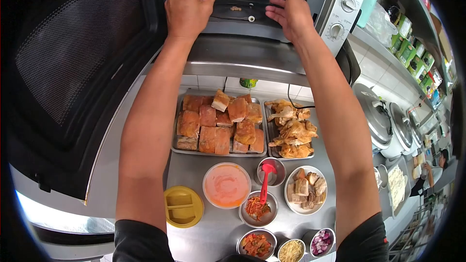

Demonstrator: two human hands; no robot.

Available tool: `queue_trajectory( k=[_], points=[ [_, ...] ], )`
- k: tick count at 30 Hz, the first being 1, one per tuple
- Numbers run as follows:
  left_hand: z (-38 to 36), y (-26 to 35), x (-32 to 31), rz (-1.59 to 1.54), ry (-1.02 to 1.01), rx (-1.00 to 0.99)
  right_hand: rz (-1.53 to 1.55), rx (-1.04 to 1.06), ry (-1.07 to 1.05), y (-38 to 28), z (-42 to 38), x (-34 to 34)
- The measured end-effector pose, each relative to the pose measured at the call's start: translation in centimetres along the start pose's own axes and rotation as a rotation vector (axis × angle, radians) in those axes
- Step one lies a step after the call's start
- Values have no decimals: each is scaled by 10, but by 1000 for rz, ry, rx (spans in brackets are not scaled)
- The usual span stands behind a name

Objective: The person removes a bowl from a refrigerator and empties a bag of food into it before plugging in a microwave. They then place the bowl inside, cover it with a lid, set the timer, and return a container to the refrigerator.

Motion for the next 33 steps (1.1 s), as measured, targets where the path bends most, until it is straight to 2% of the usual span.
queue_trajectory(
  k=[1, 5, 6, 8, 12, 14, 18, 19, 22, 23, 28, 30, 32, 33],
  points=[
    [0, 0, -2, -30, -15, -8, -8, -2, -78, -1, 1, -3],
    [-2, -6, -7, -99, -117, 30, 48, -35, -81, 6, 17, -8],
    [-1, -9, -6, -98, -121, 31, 42, -67, -23, 8, 19, -7],
    [1, -14, -6, 94, -252, 98, 35, -109, 39, 17, 29, -3],
    [-2, 1, 2, 111, -202, 126, -28, -110, -11, 33, 54, 3],
    [2, -5, -4, -22, -168, 177, 89, -97, -32, 26, 48, -4],
    [3, -16, -10, -214, -191, 241, 125, -99, -27, 17, 36, -7],
    [3, -19, -12, -417, -257, 461, 123, -105, -26, 13, 33, -9],
    [4, -21, -8, -517, -207, 418, 224, -167, -10, 3, 32, -12],
    [5, -21, -6, -441, -153, 343, 236, -179, 10, 3, 37, -12],
    [0, -26, -9, -333, -149, 383, 286, -163, -47, 23, 56, -8],
    [-6, -22, -10, 144, -121, 192, 266, -176, -62, 29, 62, -7],
    [-8, -11, -8, 245, -145, 199, 246, -193, -73, 33, 57, -8],
    [-9, -9, -9, 207, -211, 295, 254, -199, -52, 33, 56, -8]
  ],
)
Point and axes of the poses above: each hand's wrist, its own z-axis towards the middle knuckle, its own x-axis out of the back of the hand, y = z × x, the point moved 4 cm from there along z, towards the middle knuckle, and after that the axes turned 3 degrees about x, right-handed, at the moved point
